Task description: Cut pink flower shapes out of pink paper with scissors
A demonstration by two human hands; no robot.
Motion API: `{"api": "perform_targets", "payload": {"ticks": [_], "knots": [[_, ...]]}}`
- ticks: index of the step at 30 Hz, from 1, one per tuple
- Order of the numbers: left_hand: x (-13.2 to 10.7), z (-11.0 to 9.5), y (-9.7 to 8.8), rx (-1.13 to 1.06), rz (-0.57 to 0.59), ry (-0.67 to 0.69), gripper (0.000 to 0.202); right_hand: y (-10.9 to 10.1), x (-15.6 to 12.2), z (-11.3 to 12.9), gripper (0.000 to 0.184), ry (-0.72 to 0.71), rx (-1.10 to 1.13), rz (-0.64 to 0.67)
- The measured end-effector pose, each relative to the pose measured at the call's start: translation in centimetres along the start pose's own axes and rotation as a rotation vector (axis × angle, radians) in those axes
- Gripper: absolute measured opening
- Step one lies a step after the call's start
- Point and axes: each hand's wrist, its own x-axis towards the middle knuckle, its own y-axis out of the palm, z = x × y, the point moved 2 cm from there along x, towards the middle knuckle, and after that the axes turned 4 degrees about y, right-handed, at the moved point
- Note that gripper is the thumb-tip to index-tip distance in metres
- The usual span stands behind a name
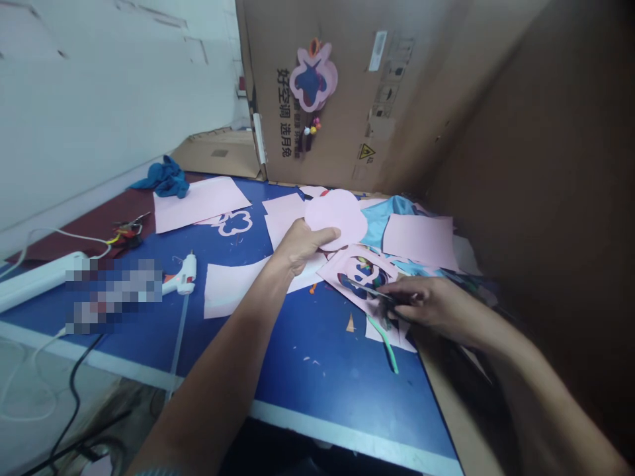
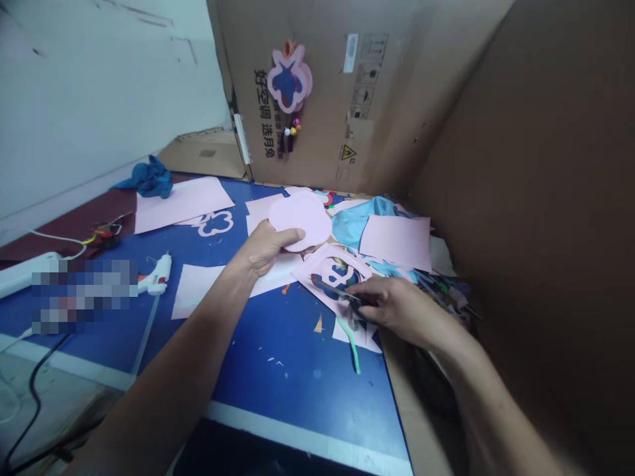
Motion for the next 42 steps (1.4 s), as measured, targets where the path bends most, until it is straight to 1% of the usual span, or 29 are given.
{"api": "perform_targets", "payload": {"ticks": [2,3,4,6,8,11,13,15,16,18,19,22,24,26,28,31,36,42], "knots": [[0.0,0.0,0.1,0.013,-0.019,0.031,0.038,1.2,0.7,0.3,0.030,0.011,-0.248,-0.189],[0.0,0.0,0.2,0.015,-0.016,0.041,0.036,1.9,1.0,0.5,0.028,0.006,-0.327,-0.240],[-0.1,0.0,0.4,0.015,-0.012,0.050,0.034,2.7,1.2,0.9,0.027,-0.017,-0.367,-0.238],[-0.1,0.1,0.6,0.007,-0.006,0.066,0.034,4.0,1.7,1.7,0.027,-0.054,-0.388,-0.154],[-0.3,0.1,0.9,-0.011,-0.002,0.076,0.036,4.8,2.0,2.3,0.027,-0.063,-0.398,-0.137],[-0.5,-0.1,1.2,-0.030,0.020,0.081,0.038,5.1,2.2,3.1,0.024,-0.063,-0.409,-0.192],[-0.6,-0.2,1.2,-0.032,0.032,0.092,0.035,5.0,2.4,3.6,0.024,-0.082,-0.375,-0.153],[-0.7,-0.3,1.3,-0.028,0.028,0.101,0.033,4.7,2.5,4.0,0.024,-0.093,-0.268,-0.093],[-0.8,-0.4,1.3,-0.031,0.027,0.102,0.033,4.5,2.5,4.2,0.023,-0.084,-0.181,-0.096],[-0.9,-0.5,1.5,-0.043,0.028,0.104,0.032,3.9,2.8,4.6,0.015,-0.027,0.080,-0.167],[-0.9,-0.6,1.6,-0.051,0.028,0.109,0.031,3.7,3.0,4.8,0.017,0.011,0.248,-0.216],[-1.0,-0.7,1.9,-0.048,0.023,0.131,0.028,3.5,3.9,5.6,0.038,0.096,0.755,-0.335],[-1.1,-0.7,2.0,-0.036,0.021,0.137,0.026,3.6,4.6,6.1,0.041,0.104,0.951,-0.393],[-1.1,-0.8,2.1,-0.019,0.019,0.140,0.022,3.7,5.3,6.6,0.038,0.087,1.024,-0.435],[-1.2,-0.8,2.2,0.000,0.013,0.142,0.017,3.8,5.7,6.8,0.037,0.073,1.050,-0.469],[-1.4,-0.9,2.3,0.009,0.006,0.141,0.018,4.1,5.9,6.7,0.034,0.065,1.079,-0.495],[-1.3,-0.6,2.1,-0.014,-0.011,0.131,0.027,4.5,6.1,5.8,0.028,0.030,1.078,-0.499],[-0.8,-0.1,2.0,-0.091,0.001,0.140,0.018,4.9,5.9,5.5,0.025,0.030,1.088,-0.486]]}}
